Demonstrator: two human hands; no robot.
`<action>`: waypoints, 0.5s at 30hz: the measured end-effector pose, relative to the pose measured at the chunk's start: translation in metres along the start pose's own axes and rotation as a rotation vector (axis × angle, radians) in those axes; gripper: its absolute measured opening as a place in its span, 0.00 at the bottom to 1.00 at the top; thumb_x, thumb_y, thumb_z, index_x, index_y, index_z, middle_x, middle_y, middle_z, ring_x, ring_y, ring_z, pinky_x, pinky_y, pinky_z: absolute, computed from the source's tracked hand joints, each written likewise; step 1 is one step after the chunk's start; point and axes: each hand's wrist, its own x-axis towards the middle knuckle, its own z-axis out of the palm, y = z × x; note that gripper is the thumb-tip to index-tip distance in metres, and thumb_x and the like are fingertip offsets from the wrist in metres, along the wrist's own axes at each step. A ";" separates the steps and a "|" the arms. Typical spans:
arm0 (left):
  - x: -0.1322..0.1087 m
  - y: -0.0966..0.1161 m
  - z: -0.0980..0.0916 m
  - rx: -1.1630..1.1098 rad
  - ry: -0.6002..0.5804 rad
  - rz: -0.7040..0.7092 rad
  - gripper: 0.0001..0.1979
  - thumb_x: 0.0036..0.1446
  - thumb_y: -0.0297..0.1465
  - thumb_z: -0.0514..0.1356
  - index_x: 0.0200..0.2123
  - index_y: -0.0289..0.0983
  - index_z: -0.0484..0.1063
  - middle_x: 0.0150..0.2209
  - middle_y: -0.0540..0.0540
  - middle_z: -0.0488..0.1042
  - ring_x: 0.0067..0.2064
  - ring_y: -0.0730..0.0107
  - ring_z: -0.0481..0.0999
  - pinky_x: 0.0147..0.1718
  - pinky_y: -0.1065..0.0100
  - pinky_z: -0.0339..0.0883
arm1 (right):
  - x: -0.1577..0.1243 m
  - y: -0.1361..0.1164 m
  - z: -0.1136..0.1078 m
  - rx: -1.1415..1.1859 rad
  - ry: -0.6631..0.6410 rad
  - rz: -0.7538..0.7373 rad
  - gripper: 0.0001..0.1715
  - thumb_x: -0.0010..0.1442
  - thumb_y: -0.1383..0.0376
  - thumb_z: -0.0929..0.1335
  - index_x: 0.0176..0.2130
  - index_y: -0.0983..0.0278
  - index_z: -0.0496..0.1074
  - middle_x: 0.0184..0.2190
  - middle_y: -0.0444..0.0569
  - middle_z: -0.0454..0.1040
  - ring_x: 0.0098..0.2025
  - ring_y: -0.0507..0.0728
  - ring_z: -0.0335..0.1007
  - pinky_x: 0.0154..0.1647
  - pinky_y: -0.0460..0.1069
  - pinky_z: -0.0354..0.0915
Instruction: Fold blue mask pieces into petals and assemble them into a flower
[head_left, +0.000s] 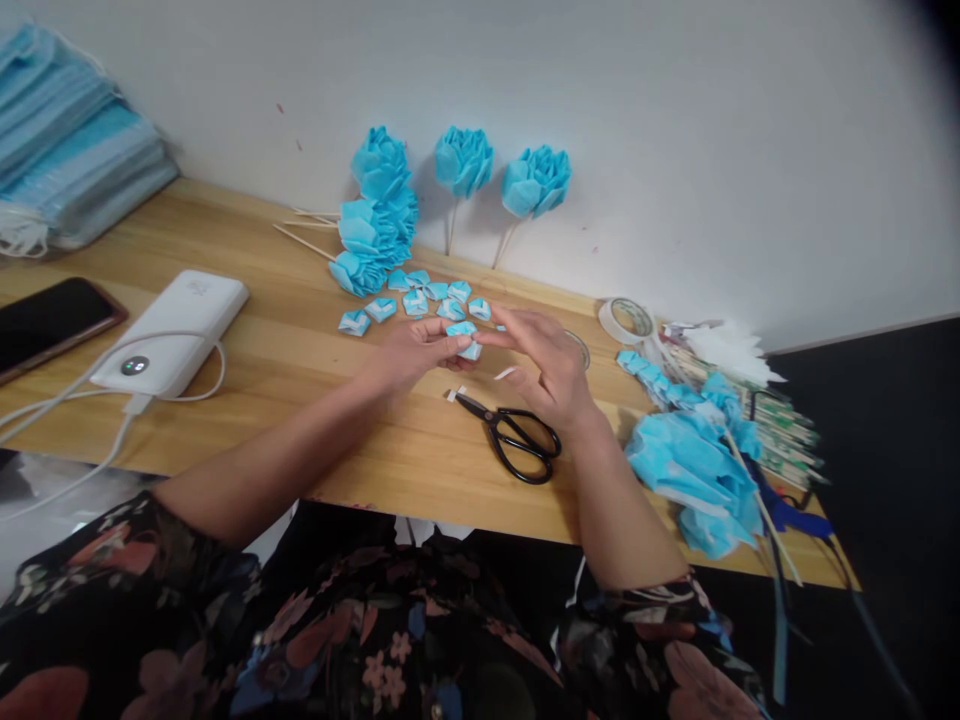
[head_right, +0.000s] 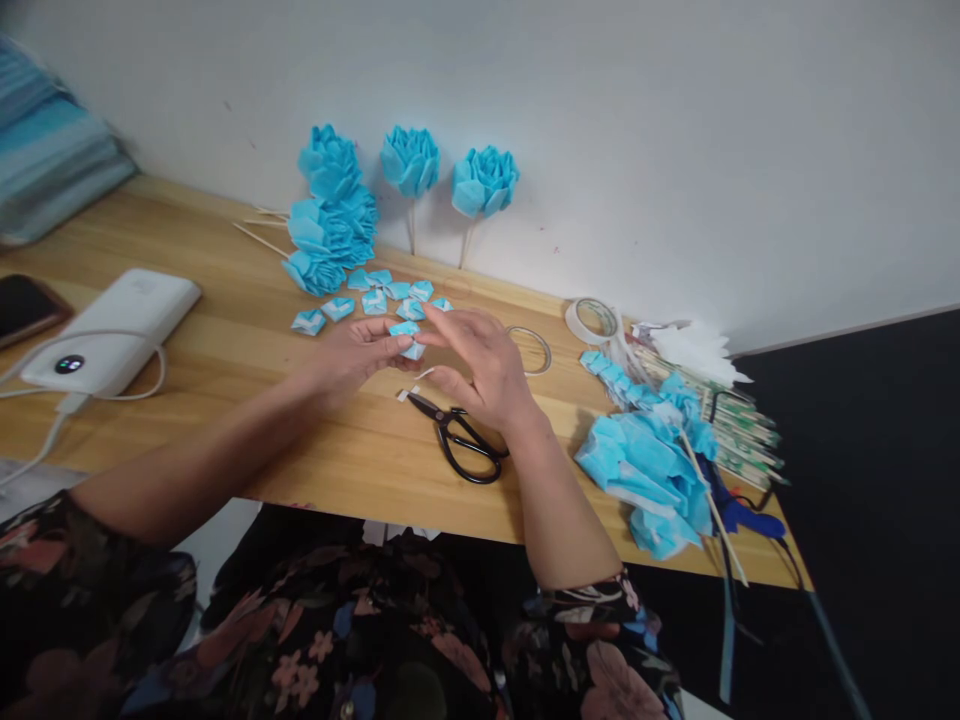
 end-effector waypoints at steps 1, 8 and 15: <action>0.000 0.000 0.000 -0.006 0.008 -0.003 0.17 0.48 0.40 0.74 0.36 0.35 0.79 0.35 0.47 0.82 0.35 0.69 0.81 0.46 0.59 0.75 | 0.000 0.000 0.000 -0.029 0.001 -0.020 0.37 0.71 0.46 0.60 0.73 0.52 0.54 0.52 0.48 0.83 0.59 0.65 0.73 0.61 0.64 0.66; -0.001 0.002 0.002 0.013 0.025 -0.010 0.17 0.50 0.42 0.73 0.35 0.34 0.78 0.34 0.47 0.81 0.35 0.70 0.80 0.44 0.62 0.75 | -0.002 -0.002 0.000 -0.174 -0.040 -0.060 0.40 0.70 0.45 0.61 0.74 0.55 0.53 0.52 0.49 0.82 0.58 0.65 0.73 0.65 0.65 0.62; 0.001 0.002 0.003 0.063 0.026 0.011 0.15 0.50 0.40 0.71 0.33 0.34 0.78 0.32 0.47 0.81 0.35 0.68 0.79 0.44 0.62 0.74 | 0.000 -0.005 0.001 -0.149 -0.064 -0.011 0.41 0.69 0.42 0.60 0.72 0.58 0.58 0.51 0.51 0.82 0.59 0.66 0.73 0.67 0.65 0.60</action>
